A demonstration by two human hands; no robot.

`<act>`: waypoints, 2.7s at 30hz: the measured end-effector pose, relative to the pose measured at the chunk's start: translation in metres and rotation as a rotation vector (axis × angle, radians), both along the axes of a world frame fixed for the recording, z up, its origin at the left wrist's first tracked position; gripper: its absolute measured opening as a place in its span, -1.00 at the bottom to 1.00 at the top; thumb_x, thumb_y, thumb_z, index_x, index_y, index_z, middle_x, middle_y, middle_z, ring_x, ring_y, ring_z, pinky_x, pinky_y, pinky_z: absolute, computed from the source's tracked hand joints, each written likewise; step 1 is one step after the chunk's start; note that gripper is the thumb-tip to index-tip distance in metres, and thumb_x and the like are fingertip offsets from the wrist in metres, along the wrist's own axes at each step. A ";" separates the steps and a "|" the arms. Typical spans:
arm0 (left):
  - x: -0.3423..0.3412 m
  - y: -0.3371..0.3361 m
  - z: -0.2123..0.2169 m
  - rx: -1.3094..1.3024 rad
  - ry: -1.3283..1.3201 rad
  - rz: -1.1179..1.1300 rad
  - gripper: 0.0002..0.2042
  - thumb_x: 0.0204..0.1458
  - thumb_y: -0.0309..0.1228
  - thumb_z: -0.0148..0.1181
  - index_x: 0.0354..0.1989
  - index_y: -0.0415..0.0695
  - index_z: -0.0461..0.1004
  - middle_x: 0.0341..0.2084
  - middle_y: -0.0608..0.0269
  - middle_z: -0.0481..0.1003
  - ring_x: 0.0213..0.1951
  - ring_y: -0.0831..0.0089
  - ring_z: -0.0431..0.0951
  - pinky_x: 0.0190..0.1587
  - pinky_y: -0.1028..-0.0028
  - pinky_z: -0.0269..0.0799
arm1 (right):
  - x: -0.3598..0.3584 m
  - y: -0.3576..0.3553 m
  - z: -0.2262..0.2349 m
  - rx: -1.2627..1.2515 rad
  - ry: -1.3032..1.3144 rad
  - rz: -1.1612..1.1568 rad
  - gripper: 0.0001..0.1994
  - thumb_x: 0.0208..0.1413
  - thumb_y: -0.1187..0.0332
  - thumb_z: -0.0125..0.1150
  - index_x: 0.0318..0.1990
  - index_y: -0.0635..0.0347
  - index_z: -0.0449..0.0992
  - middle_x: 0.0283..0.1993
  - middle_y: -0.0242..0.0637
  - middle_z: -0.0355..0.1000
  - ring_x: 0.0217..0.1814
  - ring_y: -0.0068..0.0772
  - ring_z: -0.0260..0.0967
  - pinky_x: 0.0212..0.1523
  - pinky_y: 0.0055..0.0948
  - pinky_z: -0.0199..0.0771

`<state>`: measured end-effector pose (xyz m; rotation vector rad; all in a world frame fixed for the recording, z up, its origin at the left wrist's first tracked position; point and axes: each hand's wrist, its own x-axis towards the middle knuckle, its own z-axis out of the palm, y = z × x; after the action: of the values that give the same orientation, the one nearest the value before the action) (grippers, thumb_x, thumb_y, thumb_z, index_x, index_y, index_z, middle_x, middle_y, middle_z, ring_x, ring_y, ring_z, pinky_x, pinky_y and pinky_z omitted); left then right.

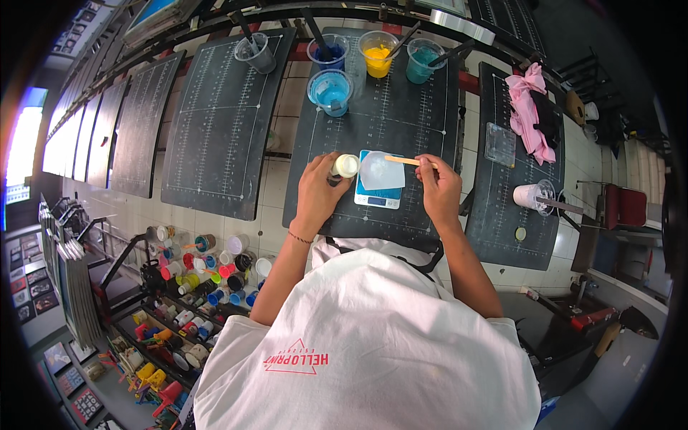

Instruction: The person weighs a quantity of white ink on a digital scale, adds a liquid from a bottle using a wooden stick, and then mixes the components in a plastic cup using a metal spatula.

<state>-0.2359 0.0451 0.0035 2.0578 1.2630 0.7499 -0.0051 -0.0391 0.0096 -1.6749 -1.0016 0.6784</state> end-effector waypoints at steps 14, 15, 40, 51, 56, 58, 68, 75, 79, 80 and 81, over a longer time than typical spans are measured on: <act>-0.001 -0.007 -0.006 -0.002 -0.055 -0.021 -0.57 -0.12 -0.44 0.42 -0.01 -0.19 0.54 -0.17 0.13 0.57 -0.15 0.13 0.54 -0.04 0.27 0.44 | -0.046 0.038 0.056 0.084 -0.346 0.407 -0.84 0.23 0.37 0.20 -0.24 0.31 0.56 -0.34 -0.09 0.54 -0.40 -0.18 0.52 -0.35 -0.23 0.47; -0.002 -0.007 -0.006 -0.007 -0.046 -0.018 -0.57 -0.13 -0.44 0.42 -0.01 -0.18 0.54 -0.17 0.13 0.57 -0.14 0.13 0.54 -0.04 0.27 0.43 | -0.049 0.044 0.051 0.040 -0.372 0.456 -0.83 0.22 0.35 0.19 -0.22 0.32 0.53 -0.33 -0.09 0.55 -0.34 -0.15 0.55 -0.31 -0.19 0.49; -0.026 0.044 -0.064 -0.208 0.021 0.154 -0.47 -0.05 -0.34 0.45 0.12 -0.16 0.45 -0.12 0.10 0.55 -0.09 0.20 0.48 0.01 0.26 0.42 | 0.000 -0.021 -0.003 -0.389 -0.197 0.116 -0.71 0.25 0.24 0.24 0.01 0.22 0.55 -0.41 -0.25 0.54 -0.40 -0.34 0.48 -0.29 -0.36 0.44; -0.077 0.032 -0.079 -0.133 -0.215 0.276 -0.71 0.07 -0.55 0.27 -0.03 -0.28 0.45 -0.19 0.11 0.53 -0.22 0.35 0.54 -0.10 0.36 0.49 | -0.012 0.036 0.009 -0.317 -0.321 0.205 -0.78 0.18 0.38 0.23 -0.03 0.20 0.55 -0.20 -0.23 0.52 -0.23 -0.26 0.51 -0.16 -0.30 0.51; -0.058 0.101 -0.064 -0.140 -0.152 0.076 -0.76 0.07 -0.53 0.26 -0.09 -0.30 0.47 -0.26 0.09 0.55 -0.26 0.32 0.56 -0.14 0.37 0.50 | -0.007 0.041 0.003 -0.279 -0.409 0.271 -0.77 0.19 0.38 0.21 -0.02 0.20 0.55 -0.17 -0.21 0.51 -0.20 -0.22 0.51 -0.15 -0.30 0.51; -0.041 0.132 -0.070 -0.111 -0.225 0.045 -0.76 0.06 -0.53 0.25 -0.10 -0.30 0.47 -0.25 0.05 0.56 -0.25 0.30 0.58 -0.14 0.36 0.50 | -0.006 0.045 0.008 -0.281 -0.409 0.278 -0.76 0.19 0.38 0.22 -0.02 0.21 0.55 -0.16 -0.20 0.51 -0.19 -0.21 0.51 -0.14 -0.31 0.51; -0.048 0.248 -0.095 -0.072 -0.324 0.546 -0.55 -0.05 -0.41 0.40 0.00 -0.31 0.41 -0.23 0.08 0.52 -0.21 0.34 0.52 -0.08 0.35 0.47 | 0.020 -0.008 0.008 -0.398 -0.289 0.151 -0.75 0.18 0.39 0.23 -0.01 0.23 0.55 -0.17 -0.21 0.53 -0.21 -0.33 0.50 -0.19 -0.36 0.48; -0.047 0.332 -0.092 -0.007 -0.423 0.534 -0.24 -0.16 -0.34 0.53 0.22 -0.32 0.27 0.07 -0.05 0.45 0.11 0.18 0.47 0.16 0.32 0.36 | 0.021 -0.017 0.016 -0.442 -0.272 0.164 -0.74 0.18 0.38 0.23 -0.01 0.27 0.55 -0.16 -0.18 0.55 -0.20 -0.32 0.50 -0.20 -0.38 0.47; -0.036 0.337 -0.083 -0.074 -0.572 0.492 -0.31 -0.17 -0.38 0.52 0.19 -0.24 0.35 0.07 0.04 0.50 0.11 0.25 0.50 0.18 0.37 0.35 | 0.024 -0.016 0.017 -0.458 -0.252 0.150 -0.75 0.18 0.38 0.22 -0.02 0.26 0.55 -0.16 -0.18 0.55 -0.21 -0.31 0.50 -0.21 -0.37 0.47; -0.039 0.339 -0.086 -0.060 -0.587 0.492 -0.33 -0.16 -0.39 0.51 0.18 -0.23 0.37 0.06 0.06 0.51 0.10 0.26 0.51 0.17 0.38 0.35 | 0.024 -0.017 0.016 -0.444 -0.253 0.156 -0.75 0.18 0.38 0.22 -0.02 0.26 0.55 -0.16 -0.18 0.55 -0.20 -0.31 0.50 -0.21 -0.37 0.47; -0.043 0.342 -0.088 -0.046 -0.602 0.492 -0.35 -0.16 -0.40 0.51 0.17 -0.21 0.39 0.04 0.08 0.53 0.08 0.28 0.52 0.17 0.38 0.35 | 0.025 -0.016 0.014 -0.430 -0.254 0.163 -0.75 0.18 0.38 0.22 -0.02 0.26 0.55 -0.16 -0.18 0.55 -0.20 -0.30 0.50 -0.22 -0.36 0.47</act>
<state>-0.2794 0.3869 -0.0840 1.3188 1.3979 1.4150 0.0204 -0.0553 0.0241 -2.1085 -1.2456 0.8468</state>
